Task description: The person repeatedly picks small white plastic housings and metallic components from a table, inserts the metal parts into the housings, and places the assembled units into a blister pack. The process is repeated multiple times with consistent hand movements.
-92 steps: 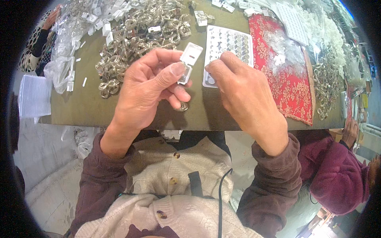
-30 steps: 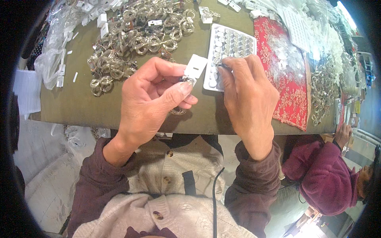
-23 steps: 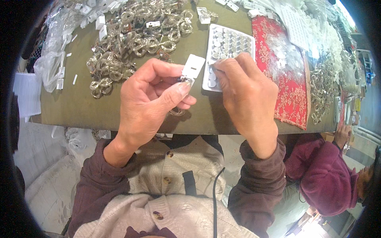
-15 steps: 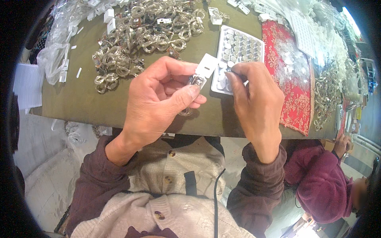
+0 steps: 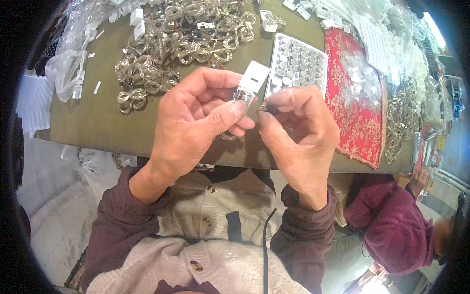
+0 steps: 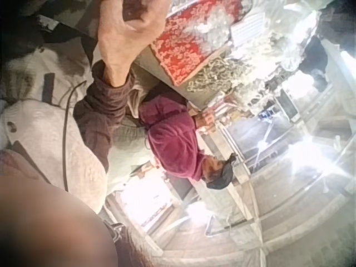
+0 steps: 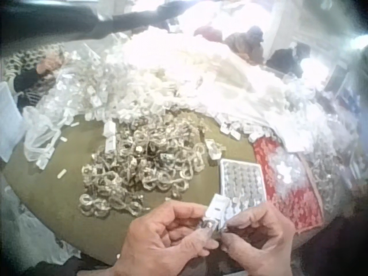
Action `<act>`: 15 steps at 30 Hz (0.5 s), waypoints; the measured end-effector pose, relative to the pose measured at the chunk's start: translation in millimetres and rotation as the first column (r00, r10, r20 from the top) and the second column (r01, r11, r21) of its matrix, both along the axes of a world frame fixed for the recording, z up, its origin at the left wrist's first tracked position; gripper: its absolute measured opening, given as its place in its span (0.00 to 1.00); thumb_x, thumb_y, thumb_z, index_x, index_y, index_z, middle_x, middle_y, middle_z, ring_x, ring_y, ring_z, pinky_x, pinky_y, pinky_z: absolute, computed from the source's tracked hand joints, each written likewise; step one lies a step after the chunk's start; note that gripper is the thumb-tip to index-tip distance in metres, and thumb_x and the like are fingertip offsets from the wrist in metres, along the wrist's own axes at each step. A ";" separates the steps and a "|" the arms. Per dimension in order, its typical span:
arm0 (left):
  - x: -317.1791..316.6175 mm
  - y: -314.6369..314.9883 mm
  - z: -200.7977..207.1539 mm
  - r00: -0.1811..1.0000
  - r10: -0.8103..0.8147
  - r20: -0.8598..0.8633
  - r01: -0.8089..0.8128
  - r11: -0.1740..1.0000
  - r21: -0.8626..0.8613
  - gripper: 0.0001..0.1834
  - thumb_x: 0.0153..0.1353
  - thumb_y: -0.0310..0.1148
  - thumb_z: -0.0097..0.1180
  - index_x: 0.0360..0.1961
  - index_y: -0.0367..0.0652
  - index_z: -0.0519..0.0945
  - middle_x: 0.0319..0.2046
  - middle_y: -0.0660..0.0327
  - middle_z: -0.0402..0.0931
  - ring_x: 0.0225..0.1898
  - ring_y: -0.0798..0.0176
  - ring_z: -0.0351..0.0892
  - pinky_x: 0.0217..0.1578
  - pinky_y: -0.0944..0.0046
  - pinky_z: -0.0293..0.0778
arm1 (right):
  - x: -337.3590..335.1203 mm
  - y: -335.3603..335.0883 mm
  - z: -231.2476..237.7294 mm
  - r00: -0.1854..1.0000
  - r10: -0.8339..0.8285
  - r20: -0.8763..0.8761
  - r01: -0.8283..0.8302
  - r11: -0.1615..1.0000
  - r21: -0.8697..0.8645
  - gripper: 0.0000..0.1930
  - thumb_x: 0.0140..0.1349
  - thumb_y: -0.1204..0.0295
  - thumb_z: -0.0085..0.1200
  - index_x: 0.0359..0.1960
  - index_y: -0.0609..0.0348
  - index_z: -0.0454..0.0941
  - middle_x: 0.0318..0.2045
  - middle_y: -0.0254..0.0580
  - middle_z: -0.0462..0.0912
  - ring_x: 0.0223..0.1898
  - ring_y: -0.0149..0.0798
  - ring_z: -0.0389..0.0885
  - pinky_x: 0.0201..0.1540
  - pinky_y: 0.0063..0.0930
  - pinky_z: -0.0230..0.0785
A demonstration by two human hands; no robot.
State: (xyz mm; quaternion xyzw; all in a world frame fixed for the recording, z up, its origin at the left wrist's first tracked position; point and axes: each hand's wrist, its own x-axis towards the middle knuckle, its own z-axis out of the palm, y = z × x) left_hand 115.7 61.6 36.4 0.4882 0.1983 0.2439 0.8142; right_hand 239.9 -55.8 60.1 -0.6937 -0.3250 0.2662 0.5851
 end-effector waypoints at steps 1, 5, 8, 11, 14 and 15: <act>0.2 -0.3 0.0 1.000 0.001 0.010 -0.001 1.000 -0.009 0.16 0.66 0.23 0.57 0.53 0.30 0.73 0.40 0.54 0.80 0.37 0.66 0.84 0.37 0.70 0.81 | -2.1 1.1 -0.5 1.000 -0.013 0.013 0.014 1.000 -0.016 0.09 0.59 0.85 0.59 0.40 0.65 0.77 0.35 0.34 0.81 0.37 0.25 0.79 0.40 0.19 0.72; 0.2 1.4 -0.3 1.000 0.012 0.011 -0.012 1.000 -0.025 0.15 0.66 0.23 0.57 0.53 0.30 0.72 0.40 0.54 0.80 0.37 0.66 0.84 0.37 0.70 0.81 | -6.4 3.4 -1.5 0.998 -0.003 0.061 0.005 0.999 -0.044 0.09 0.60 0.84 0.60 0.41 0.65 0.78 0.35 0.34 0.81 0.36 0.25 0.80 0.39 0.19 0.72; 0.0 1.9 0.2 1.000 0.018 0.006 -0.017 1.000 -0.021 0.16 0.66 0.22 0.56 0.53 0.30 0.72 0.39 0.54 0.80 0.36 0.65 0.84 0.36 0.70 0.82 | -6.3 1.8 -2.0 0.975 0.013 0.220 -0.002 0.999 -0.049 0.08 0.59 0.84 0.60 0.40 0.65 0.80 0.35 0.35 0.81 0.35 0.25 0.80 0.37 0.19 0.72; -0.1 1.7 1.5 1.000 -0.001 0.013 0.001 1.000 -0.019 0.16 0.66 0.23 0.56 0.53 0.30 0.71 0.38 0.54 0.80 0.35 0.65 0.84 0.35 0.69 0.82 | -4.8 -0.5 -3.0 0.974 0.003 0.225 -0.005 1.000 0.004 0.08 0.58 0.84 0.61 0.39 0.65 0.81 0.33 0.38 0.81 0.33 0.26 0.79 0.35 0.20 0.72; 0.4 3.8 2.6 1.000 0.002 0.016 0.000 0.997 -0.075 0.16 0.66 0.23 0.56 0.53 0.30 0.71 0.38 0.54 0.80 0.34 0.64 0.85 0.35 0.68 0.82 | 0.2 2.3 -6.7 0.883 0.064 0.466 -0.057 0.998 -0.029 0.08 0.57 0.83 0.63 0.39 0.66 0.80 0.31 0.41 0.81 0.30 0.30 0.80 0.33 0.23 0.71; -0.1 4.7 3.0 1.000 -0.007 0.012 0.008 0.997 -0.078 0.16 0.66 0.24 0.56 0.53 0.30 0.71 0.38 0.54 0.80 0.35 0.64 0.85 0.35 0.68 0.83 | 2.0 3.9 -8.2 0.824 0.063 0.563 -0.083 0.997 0.010 0.09 0.57 0.82 0.64 0.39 0.65 0.80 0.31 0.42 0.80 0.30 0.32 0.80 0.33 0.23 0.71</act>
